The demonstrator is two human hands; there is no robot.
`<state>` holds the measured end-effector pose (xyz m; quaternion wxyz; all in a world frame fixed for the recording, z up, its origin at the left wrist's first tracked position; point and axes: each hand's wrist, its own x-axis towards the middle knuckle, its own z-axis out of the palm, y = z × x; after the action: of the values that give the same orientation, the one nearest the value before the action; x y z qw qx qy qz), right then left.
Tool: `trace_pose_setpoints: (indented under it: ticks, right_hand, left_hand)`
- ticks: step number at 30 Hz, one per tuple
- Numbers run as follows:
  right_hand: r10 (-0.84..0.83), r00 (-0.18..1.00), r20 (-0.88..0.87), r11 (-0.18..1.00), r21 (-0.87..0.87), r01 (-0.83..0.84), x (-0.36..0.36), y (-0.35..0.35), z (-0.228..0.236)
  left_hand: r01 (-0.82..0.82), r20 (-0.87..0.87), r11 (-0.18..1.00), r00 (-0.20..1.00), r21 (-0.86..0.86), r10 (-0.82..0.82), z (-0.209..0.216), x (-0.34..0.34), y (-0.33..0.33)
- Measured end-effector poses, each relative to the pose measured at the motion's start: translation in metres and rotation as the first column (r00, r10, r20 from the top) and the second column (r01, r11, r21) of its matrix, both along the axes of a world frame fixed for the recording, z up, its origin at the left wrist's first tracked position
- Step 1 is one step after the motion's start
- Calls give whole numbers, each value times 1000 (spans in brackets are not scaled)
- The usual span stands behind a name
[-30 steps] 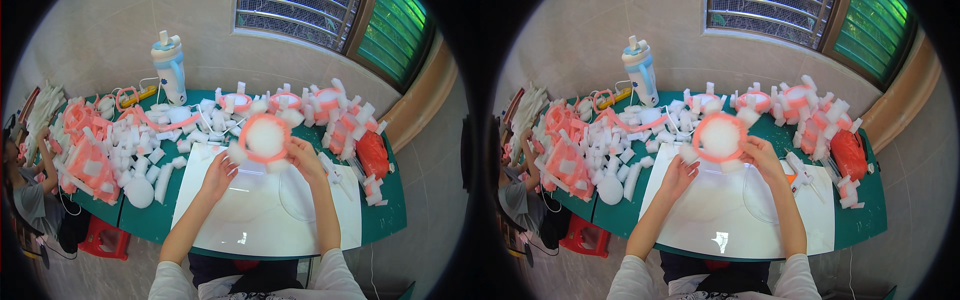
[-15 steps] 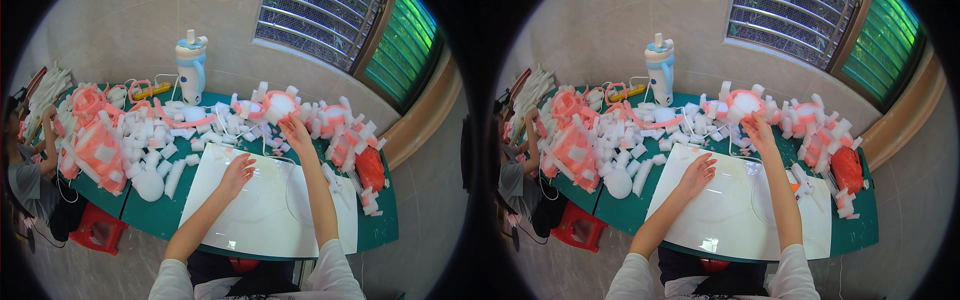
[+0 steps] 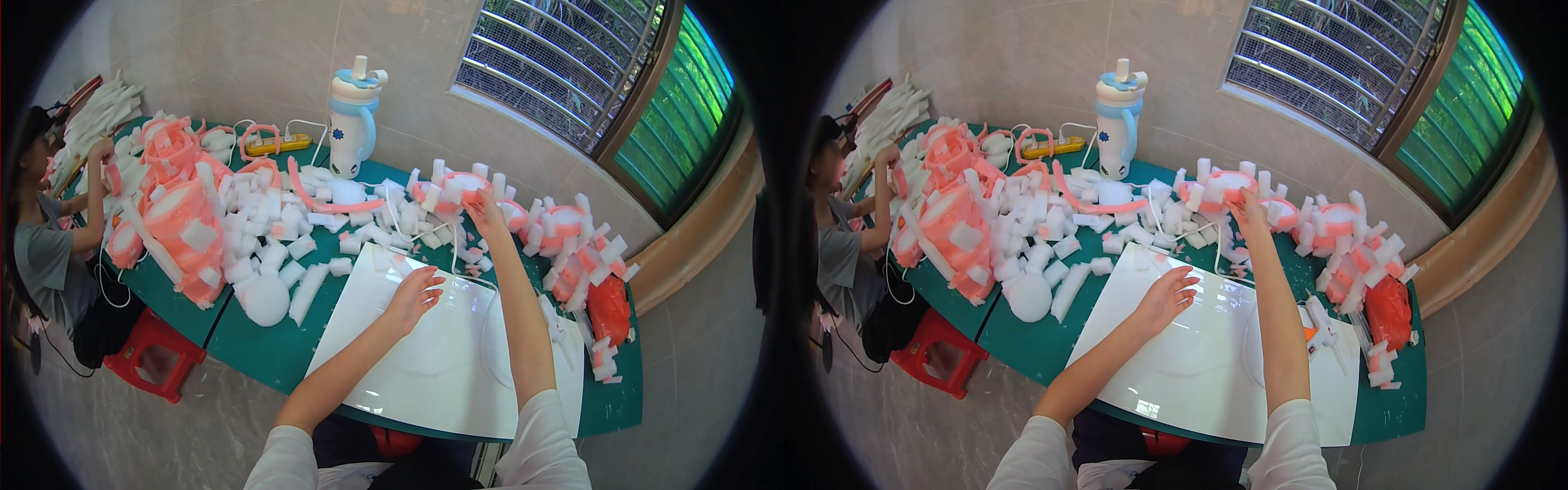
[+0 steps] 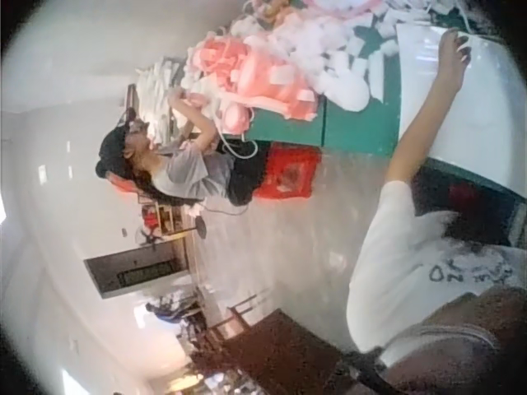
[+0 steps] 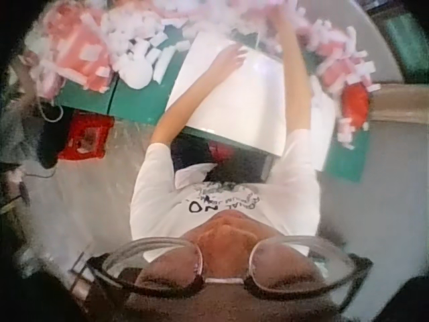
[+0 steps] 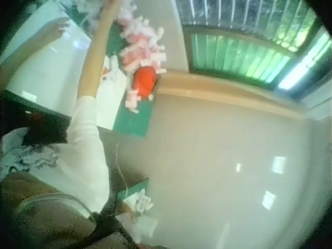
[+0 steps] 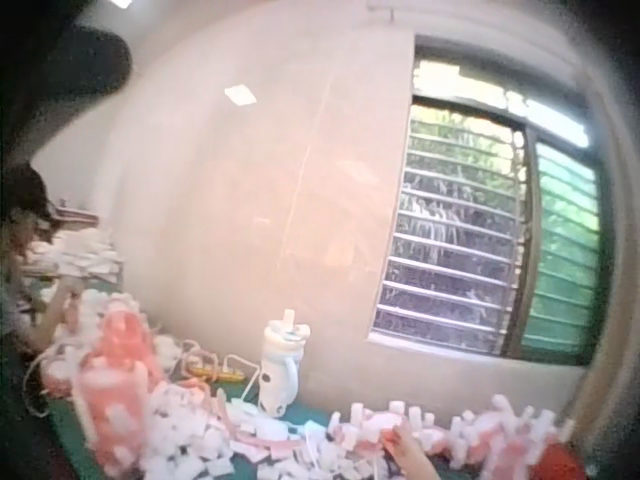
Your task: Assembling and gluing together pink and white foam pieces using a hot glue gun.
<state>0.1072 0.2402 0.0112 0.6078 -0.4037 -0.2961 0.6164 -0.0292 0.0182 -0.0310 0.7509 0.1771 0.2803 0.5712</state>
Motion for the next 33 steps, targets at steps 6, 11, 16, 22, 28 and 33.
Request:
trace_pose_setpoints:
  ticks: [6,11,16,22,28,33]
  right_hand:
    - [126,988,94,990,-70,-120,7,2,-10]
    - [190,931,312,976,-165,-144,20,3,-14]
    - [335,793,509,942,-202,-269,33,-3,-9]
    - [319,548,773,938,-175,-299,29,-16,-6]
    - [-409,117,905,866,425,-263,41,-11,-7]
    - [-522,230,821,753,570,-329,38,-35,35]
  left_hand:
    - [1,12,1000,1000,11,-1,-2,-2,2]
    - [3,11,1000,1000,4,-3,-1,-2,2]
    - [12,8,1000,1000,13,-12,-4,0,2]
    - [-23,-3,1000,1000,-16,23,-1,1,2]
    - [-46,14,999,999,8,46,-9,4,7]
    - [-7,-15,1000,1000,26,8,-8,6,5]
